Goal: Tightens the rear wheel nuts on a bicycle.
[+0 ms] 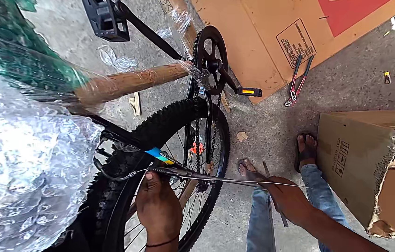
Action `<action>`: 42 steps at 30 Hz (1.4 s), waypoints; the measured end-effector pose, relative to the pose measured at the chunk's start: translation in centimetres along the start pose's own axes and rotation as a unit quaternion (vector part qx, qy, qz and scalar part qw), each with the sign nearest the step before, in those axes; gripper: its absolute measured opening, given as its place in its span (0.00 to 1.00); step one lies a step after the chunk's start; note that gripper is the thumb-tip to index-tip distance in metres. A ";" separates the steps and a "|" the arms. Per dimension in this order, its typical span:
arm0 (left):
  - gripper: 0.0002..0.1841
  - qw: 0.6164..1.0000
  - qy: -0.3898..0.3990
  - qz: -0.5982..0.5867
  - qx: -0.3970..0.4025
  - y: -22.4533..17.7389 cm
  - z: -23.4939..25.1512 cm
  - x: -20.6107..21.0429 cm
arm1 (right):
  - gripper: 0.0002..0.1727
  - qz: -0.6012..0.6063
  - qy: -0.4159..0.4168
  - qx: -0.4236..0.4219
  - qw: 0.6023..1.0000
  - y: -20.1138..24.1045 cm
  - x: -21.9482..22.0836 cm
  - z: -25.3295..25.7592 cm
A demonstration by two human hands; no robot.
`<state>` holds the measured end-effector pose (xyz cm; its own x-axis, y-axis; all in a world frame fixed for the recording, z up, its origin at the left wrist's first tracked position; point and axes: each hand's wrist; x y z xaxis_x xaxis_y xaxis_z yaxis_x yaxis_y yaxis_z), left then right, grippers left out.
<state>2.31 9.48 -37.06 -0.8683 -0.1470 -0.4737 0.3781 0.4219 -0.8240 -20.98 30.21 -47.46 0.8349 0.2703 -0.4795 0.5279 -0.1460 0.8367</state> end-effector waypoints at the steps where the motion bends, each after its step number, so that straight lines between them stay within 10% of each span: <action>1: 0.19 1.000 0.007 0.001 -0.004 0.0 0.1 -0.1 | 0.18 -0.009 -0.011 -0.002 1.000 0.7 -0.8 -0.5; 12: 0.17 1.000 -0.008 -0.009 -0.011 -1.0 0.5 1.0 | 0.14 -0.099 0.004 0.006 0.995 2.2 0.3 0.2; 28: 0.14 0.972 0.067 -0.179 -0.137 -1.7 1.1 -1.1 | 0.09 -0.153 0.076 0.005 0.985 13.4 -14.9 2.5; 42: 0.18 0.991 -0.007 -0.019 -0.131 -2.2 0.6 0.7 | 0.14 -0.202 0.042 0.091 0.974 10.3 -10.9 0.3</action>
<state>1.05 7.93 -35.79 -0.8748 -0.1784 -0.4504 0.2484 0.6331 -0.7332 -24.61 25.47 -33.71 0.5412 0.4164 -0.7306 0.8362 -0.1749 0.5198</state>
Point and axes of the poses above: each hand's wrist, its own z-axis towards the middle knuckle, its own x-axis out of the palm, y = z × x, and after that the axes turned 7 degrees about z, right-handed
